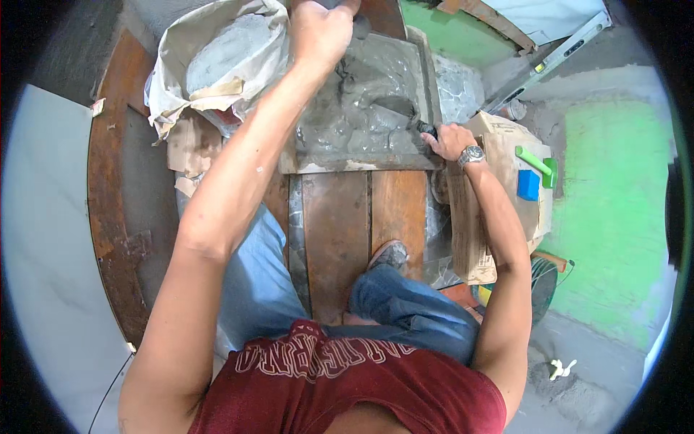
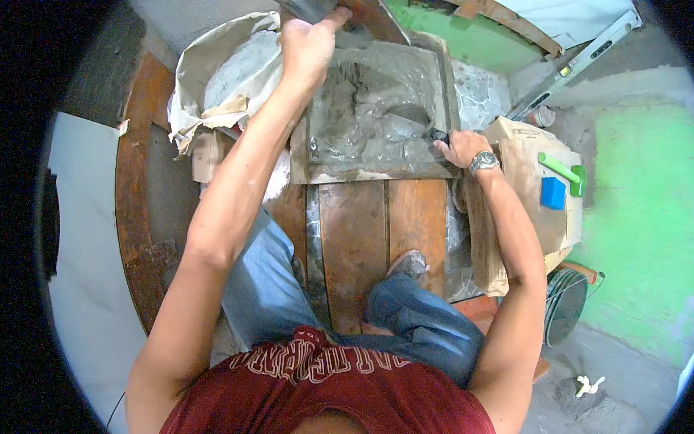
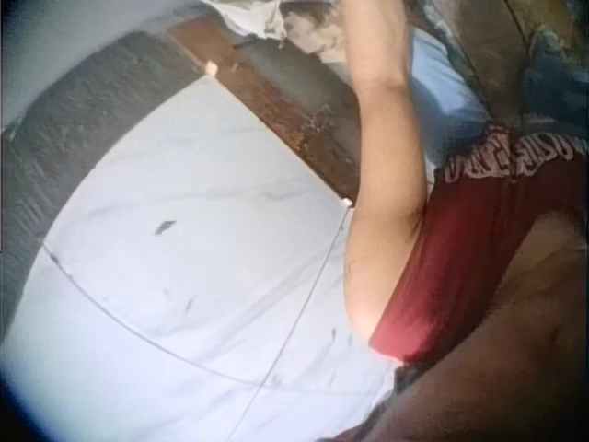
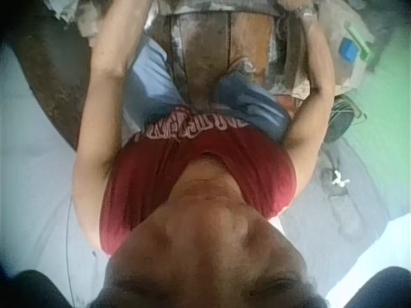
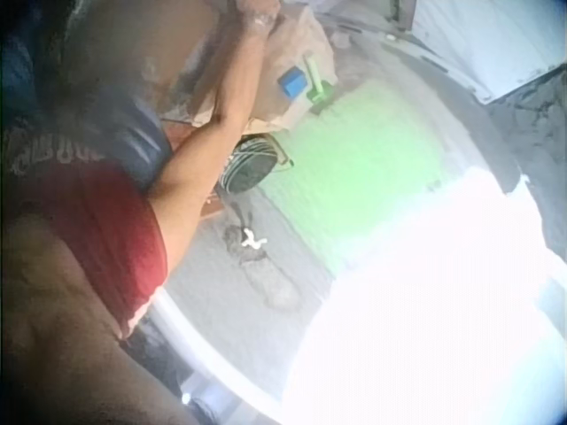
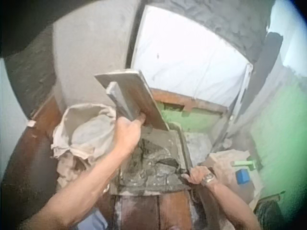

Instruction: The person mixes mortar in a tray using a trowel, then places a tile onto the wall by hand.

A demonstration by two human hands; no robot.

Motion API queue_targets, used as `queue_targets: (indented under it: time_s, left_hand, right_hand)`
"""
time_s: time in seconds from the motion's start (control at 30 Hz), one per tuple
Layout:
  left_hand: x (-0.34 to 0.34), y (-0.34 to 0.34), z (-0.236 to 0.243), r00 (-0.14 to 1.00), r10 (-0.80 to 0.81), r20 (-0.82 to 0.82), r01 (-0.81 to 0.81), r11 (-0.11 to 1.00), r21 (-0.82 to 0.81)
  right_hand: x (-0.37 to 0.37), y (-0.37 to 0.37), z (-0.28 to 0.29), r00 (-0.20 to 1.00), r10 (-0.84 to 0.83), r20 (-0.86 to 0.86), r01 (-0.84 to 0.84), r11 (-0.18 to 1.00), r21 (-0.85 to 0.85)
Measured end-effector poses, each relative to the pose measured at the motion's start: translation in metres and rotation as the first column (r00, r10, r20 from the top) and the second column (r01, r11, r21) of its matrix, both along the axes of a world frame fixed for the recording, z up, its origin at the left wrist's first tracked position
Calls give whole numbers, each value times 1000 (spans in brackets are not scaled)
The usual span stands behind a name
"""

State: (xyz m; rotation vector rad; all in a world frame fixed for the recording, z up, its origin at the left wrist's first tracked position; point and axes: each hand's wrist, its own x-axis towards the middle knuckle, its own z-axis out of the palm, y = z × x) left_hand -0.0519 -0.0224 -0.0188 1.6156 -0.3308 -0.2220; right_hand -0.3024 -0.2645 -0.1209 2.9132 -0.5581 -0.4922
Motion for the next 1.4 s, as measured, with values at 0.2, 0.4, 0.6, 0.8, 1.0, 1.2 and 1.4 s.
queue_targets:
  time_s: [0.2,0.4,0.6,0.8,1.0,1.2,1.4]
  left_hand:
    - [3,0,-7,994,82,71,-59,959,-278]
    - [2,-2,-7,992,87,86,-58,952,-301]
    - [2,-4,-8,980,160,122,-106,926,-364]
    - [9,1,-7,998,62,29,-53,964,-261]
    - [8,0,-2,971,155,180,-66,904,-423]
    - [7,6,22,962,160,220,-22,852,-523]
    - [13,22,42,990,6,142,89,751,-654]
  right_hand:
    - [7,83,42,999,-24,38,20,994,109]
    - [25,109,6,959,196,-203,-145,960,239]
    - [40,84,-25,973,192,-132,-162,964,210]
    - [31,59,-26,988,115,-105,-93,976,197]
    - [31,55,-8,985,59,-162,-37,991,132]
    - [33,45,0,994,2,-113,3,999,39]
    - [29,61,25,986,-166,12,165,986,26]
